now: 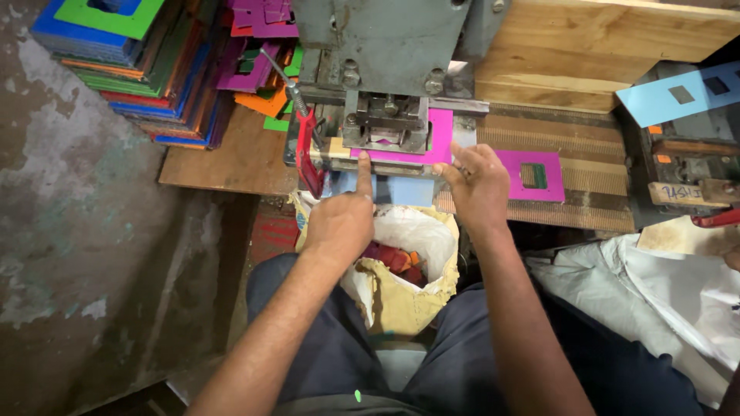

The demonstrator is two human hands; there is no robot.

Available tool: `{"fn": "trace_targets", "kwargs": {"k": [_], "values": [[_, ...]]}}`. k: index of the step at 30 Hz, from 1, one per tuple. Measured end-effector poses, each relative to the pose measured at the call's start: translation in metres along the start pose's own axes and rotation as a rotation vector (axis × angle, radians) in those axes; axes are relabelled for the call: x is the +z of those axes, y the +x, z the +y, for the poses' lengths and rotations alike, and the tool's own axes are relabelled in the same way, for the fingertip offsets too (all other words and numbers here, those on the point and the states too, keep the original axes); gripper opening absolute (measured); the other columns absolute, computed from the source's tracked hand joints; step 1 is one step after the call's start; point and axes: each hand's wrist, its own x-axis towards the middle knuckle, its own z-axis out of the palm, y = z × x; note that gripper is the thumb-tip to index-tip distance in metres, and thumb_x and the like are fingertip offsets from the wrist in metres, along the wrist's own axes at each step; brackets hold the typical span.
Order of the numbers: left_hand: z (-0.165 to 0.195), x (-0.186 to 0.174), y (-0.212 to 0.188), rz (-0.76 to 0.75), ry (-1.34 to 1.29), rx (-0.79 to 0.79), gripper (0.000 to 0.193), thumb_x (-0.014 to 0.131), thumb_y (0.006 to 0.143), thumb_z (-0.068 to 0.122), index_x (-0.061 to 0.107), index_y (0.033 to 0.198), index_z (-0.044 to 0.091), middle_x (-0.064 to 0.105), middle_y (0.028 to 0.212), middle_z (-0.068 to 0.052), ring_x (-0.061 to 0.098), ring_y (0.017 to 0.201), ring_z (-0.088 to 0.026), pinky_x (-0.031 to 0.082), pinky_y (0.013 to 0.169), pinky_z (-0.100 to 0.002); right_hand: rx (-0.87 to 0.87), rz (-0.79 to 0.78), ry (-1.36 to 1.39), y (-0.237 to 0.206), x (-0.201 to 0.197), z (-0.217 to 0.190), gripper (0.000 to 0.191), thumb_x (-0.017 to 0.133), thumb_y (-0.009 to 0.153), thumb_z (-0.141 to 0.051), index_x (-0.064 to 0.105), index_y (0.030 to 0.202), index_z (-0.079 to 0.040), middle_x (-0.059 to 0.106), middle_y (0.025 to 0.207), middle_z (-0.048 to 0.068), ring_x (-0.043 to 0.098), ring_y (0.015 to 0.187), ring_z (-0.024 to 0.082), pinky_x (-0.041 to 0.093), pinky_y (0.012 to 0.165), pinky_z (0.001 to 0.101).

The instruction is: The person sits at a manual press machine and feeds colored plastic sheets one at a time under the die, pulls the lever to punch out a rectangular frame, then sets the cut frame on a stack and drops the scrap pieces into a paper bag below. The cycle repeats with pink, red, and green sheets.

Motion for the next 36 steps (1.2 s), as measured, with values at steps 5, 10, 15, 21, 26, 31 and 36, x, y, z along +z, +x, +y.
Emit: {"fn": "trace_targets", "kwargs": {"k": [5, 10, 15, 21, 26, 31, 36], "values": [[0.0034, -0.0042, -0.0013, 0.024, -0.048, 0.004, 0.079, 0.059, 0.094, 0.018, 0.02, 0.158, -0.006, 0.074, 0.083, -0.021, 0.073, 0.074, -0.038, 0.057, 0.069, -0.052, -0.038, -0.007, -0.052, -0.0038, -0.0058, -0.0042, 0.039, 0.085, 0.086, -0.019, 0.076, 0.12, -0.003, 0.068, 0.092, 0.011, 0.066, 0.079, 0.025, 0.052, 0.07, 0.0366], [0.0035, -0.0072, -0.0027, 0.022, -0.056, 0.01, 0.079, 0.062, 0.093, 0.021, 0.024, 0.157, -0.005, 0.074, 0.084, -0.021, 0.072, 0.075, -0.038, 0.057, 0.07, -0.053, -0.099, -0.002, -0.094, -0.0053, -0.0076, -0.0034, 0.039, 0.083, 0.088, -0.02, 0.074, 0.121, -0.002, 0.068, 0.096, 0.013, 0.067, 0.084, 0.028, 0.052, 0.072, 0.0387], [0.0027, -0.0075, -0.0047, 0.055, -0.052, 0.035, 0.081, 0.063, 0.092, 0.021, 0.025, 0.157, -0.008, 0.074, 0.084, -0.02, 0.072, 0.076, -0.038, 0.057, 0.071, -0.052, -0.057, -0.011, -0.08, -0.0052, -0.0069, -0.0037, 0.039, 0.083, 0.087, -0.022, 0.074, 0.121, -0.003, 0.066, 0.092, 0.012, 0.066, 0.083, 0.028, 0.052, 0.073, 0.0395], [0.0032, -0.0072, -0.0041, 0.049, -0.059, 0.036, 0.081, 0.064, 0.092, 0.021, 0.024, 0.157, -0.008, 0.075, 0.086, -0.02, 0.073, 0.078, -0.038, 0.057, 0.071, -0.052, -0.049, -0.017, -0.084, -0.0064, -0.008, -0.0061, 0.04, 0.083, 0.087, -0.022, 0.074, 0.122, -0.004, 0.066, 0.091, 0.011, 0.065, 0.083, 0.027, 0.051, 0.073, 0.0395], [0.0049, -0.0086, -0.0039, -0.004, -0.043, 0.014, 0.083, 0.064, 0.092, 0.021, 0.021, 0.158, -0.007, 0.074, 0.087, -0.021, 0.073, 0.079, -0.037, 0.057, 0.072, -0.051, -0.04, -0.015, -0.064, -0.0072, -0.0081, -0.0067, 0.041, 0.083, 0.087, -0.022, 0.074, 0.123, -0.004, 0.066, 0.091, 0.011, 0.064, 0.083, 0.027, 0.051, 0.072, 0.0389], [0.0048, -0.009, -0.0035, 0.012, -0.054, 0.019, 0.083, 0.064, 0.092, 0.02, 0.021, 0.157, -0.007, 0.075, 0.088, -0.019, 0.073, 0.08, -0.037, 0.056, 0.072, -0.051, -0.049, -0.012, -0.073, -0.0068, -0.0077, -0.0058, 0.041, 0.084, 0.088, -0.021, 0.074, 0.123, -0.003, 0.066, 0.091, 0.011, 0.064, 0.082, 0.026, 0.051, 0.072, 0.0387], [0.0017, -0.0068, -0.0037, 0.031, -0.068, 0.027, 0.08, 0.062, 0.093, 0.02, 0.023, 0.157, -0.007, 0.075, 0.086, -0.019, 0.072, 0.078, -0.037, 0.056, 0.072, -0.05, -0.037, -0.012, -0.037, -0.0073, -0.0064, -0.0063, 0.039, 0.084, 0.088, -0.018, 0.073, 0.123, -0.003, 0.064, 0.088, 0.01, 0.063, 0.079, 0.024, 0.05, 0.069, 0.0376]]}}
